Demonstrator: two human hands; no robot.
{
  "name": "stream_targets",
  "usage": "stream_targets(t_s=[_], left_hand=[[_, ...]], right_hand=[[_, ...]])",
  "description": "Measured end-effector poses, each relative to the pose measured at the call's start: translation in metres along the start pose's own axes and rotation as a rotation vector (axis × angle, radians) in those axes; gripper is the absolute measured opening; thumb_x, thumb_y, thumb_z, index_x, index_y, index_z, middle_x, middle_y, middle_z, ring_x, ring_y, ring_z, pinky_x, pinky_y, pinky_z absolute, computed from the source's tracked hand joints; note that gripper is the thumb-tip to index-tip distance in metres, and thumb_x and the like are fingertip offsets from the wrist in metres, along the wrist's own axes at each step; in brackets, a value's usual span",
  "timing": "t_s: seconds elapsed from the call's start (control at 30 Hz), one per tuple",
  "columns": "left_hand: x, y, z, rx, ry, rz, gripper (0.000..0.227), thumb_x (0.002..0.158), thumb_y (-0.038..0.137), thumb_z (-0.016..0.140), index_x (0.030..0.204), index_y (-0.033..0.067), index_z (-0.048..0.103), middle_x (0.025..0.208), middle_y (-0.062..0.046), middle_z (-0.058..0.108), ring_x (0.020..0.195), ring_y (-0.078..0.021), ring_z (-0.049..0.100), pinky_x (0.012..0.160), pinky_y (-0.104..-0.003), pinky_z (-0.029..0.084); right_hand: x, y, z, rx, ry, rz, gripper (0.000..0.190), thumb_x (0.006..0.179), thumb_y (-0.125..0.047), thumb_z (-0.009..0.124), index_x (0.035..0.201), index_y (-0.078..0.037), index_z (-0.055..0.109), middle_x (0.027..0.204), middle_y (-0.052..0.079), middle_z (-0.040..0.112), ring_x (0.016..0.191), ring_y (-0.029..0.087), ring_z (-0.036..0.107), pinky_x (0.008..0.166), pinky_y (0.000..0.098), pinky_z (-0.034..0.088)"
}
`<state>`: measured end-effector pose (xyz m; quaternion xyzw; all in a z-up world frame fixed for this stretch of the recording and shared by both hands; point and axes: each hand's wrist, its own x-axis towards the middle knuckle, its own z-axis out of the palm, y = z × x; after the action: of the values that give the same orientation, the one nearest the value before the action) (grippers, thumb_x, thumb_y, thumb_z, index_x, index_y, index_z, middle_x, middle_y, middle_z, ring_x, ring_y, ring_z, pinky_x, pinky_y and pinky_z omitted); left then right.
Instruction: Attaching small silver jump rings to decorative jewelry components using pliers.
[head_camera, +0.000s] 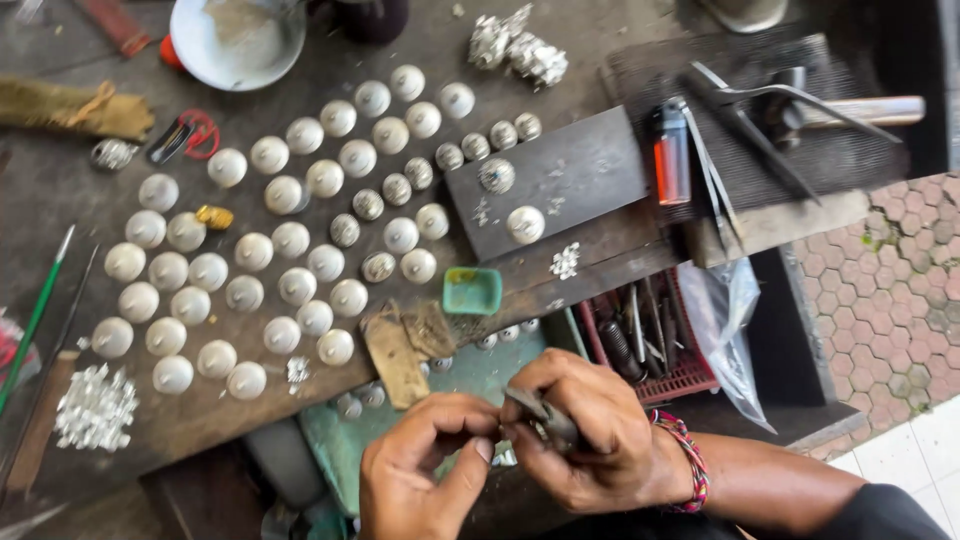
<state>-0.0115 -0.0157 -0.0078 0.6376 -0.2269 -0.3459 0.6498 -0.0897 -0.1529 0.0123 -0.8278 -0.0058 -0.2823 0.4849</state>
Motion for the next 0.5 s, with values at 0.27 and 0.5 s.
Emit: stream_targets(t_s=[0.27, 0.5], left_hand=[[-0.001, -0.015, 0.017, 0.500, 0.187, 0.148, 0.007, 0.066, 0.019, 0.068, 0.071, 0.0144, 0.065, 0.063, 0.003, 0.062, 0.051, -0.0058, 0.058, 0.049, -0.016, 0.050], [-0.002, -0.021, 0.018, 0.649, 0.204, 0.076, 0.011, 0.068, 0.030, 0.064, 0.073, 0.0207, 0.065, 0.063, 0.009, 0.064, 0.052, -0.0045, 0.060, 0.049, -0.018, 0.050]], right_hand=[[0.007, 0.039, -0.034, -0.554, 0.149, 0.170, 0.007, 0.077, 0.001, 0.056, 0.081, -0.001, 0.050, 0.074, 0.007, 0.056, 0.059, 0.016, 0.052, 0.054, 0.0260, 0.044], [0.012, 0.046, -0.039, -0.592, 0.162, 0.296, 0.007, 0.077, 0.003, 0.055, 0.080, -0.003, 0.053, 0.078, 0.004, 0.059, 0.066, 0.014, 0.058, 0.062, 0.0238, 0.047]])
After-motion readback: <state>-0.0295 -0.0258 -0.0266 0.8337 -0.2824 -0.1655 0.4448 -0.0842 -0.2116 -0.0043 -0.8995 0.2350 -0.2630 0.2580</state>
